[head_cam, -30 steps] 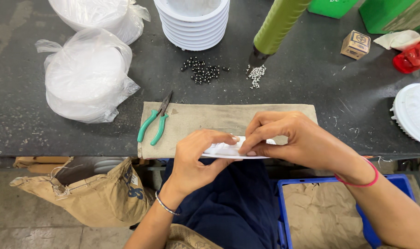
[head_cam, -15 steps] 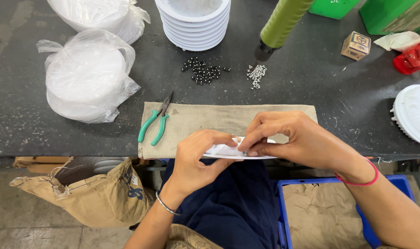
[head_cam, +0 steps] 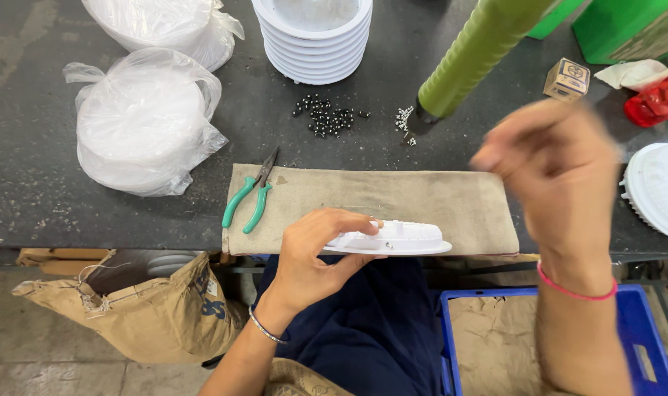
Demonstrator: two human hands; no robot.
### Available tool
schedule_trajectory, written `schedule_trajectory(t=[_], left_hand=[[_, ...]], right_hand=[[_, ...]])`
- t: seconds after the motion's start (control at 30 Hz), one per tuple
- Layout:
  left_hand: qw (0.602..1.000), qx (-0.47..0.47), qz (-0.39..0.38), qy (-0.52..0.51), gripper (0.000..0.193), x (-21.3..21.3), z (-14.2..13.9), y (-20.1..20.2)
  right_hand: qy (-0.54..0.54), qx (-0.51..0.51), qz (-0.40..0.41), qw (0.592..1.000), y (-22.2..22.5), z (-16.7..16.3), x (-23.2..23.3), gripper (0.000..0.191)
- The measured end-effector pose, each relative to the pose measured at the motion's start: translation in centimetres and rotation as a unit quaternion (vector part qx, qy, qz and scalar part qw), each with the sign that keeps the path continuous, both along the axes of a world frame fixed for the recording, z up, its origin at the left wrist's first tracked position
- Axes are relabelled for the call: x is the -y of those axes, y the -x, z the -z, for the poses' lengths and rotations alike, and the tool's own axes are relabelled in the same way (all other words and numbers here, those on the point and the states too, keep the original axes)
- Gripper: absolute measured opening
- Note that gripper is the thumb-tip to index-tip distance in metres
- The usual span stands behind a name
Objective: The person assembles white circular plastic light fixture components by inserting small black and silver fasteners into pre-drilled holes and securing them with a green electric screwdriver. They repeatedly pick up fasteners, align them, and drive them into place, then set completed units aside on the table.
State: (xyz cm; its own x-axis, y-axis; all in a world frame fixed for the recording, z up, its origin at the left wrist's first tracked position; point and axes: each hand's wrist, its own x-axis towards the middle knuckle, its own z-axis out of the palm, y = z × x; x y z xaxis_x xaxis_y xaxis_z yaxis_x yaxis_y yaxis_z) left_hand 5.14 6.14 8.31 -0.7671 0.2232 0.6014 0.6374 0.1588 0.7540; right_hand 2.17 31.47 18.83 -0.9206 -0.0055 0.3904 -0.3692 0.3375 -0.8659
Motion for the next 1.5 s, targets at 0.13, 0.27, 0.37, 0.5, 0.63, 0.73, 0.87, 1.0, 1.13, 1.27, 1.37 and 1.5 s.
schedule_trajectory(t=[0.13,0.27,0.37,0.5,0.63,0.73,0.87,1.0,1.13,1.27,1.37,1.5], left_hand=[[1.000,-0.001,-0.006,-0.002,0.037,-0.1,0.1,0.2],[1.000,-0.003,0.000,0.009,0.037,-0.1,-0.1,0.1],[1.000,-0.014,0.007,0.017,0.038,0.1,-0.4,0.1],[0.999,-0.034,0.003,0.033,0.040,0.4,-0.2,0.5],[0.999,-0.025,0.010,0.030,0.037,0.6,0.3,0.7],[0.999,-0.033,0.004,0.027,0.037,0.5,0.5,0.7],[0.999,-0.030,0.003,0.028,0.037,0.6,0.3,0.7],[0.999,-0.032,0.005,0.027,0.036,0.5,0.3,0.7],[0.999,-0.033,0.004,0.030,0.037,0.4,0.3,0.7],[0.999,-0.033,0.007,0.025,0.038,0.4,0.2,0.7],[0.999,-0.030,0.008,0.025,0.038,0.4,0.2,0.8],[0.999,-0.026,0.007,0.026,0.039,0.3,0.2,0.7]], right_hand=[[0.142,-0.110,-0.044,0.983,1.9,-0.9,2.1,0.049],[0.139,-0.100,-0.100,0.980,4.5,-2.1,4.8,0.035],[0.188,-0.055,-0.102,0.975,4.6,-2.6,5.9,0.017],[0.283,-0.056,-0.167,0.943,0.5,-2.3,4.5,0.030],[0.335,-0.054,-0.195,0.920,-3.1,-1.7,2.1,0.036],[0.376,-0.056,-0.184,0.907,-3.7,-1.1,1.7,0.035],[0.373,-0.051,-0.181,0.909,-4.1,-1.0,2.0,0.037],[0.363,-0.042,-0.196,0.910,-4.0,-1.2,2.3,0.038],[0.350,-0.036,-0.194,0.916,-3.7,-1.4,2.6,0.035],[0.348,-0.034,-0.185,0.918,-3.6,-1.6,3.1,0.032],[0.343,-0.035,-0.186,0.920,-3.6,-1.7,3.3,0.032],[0.346,-0.037,-0.182,0.920,-3.8,-1.8,3.5,0.031]])
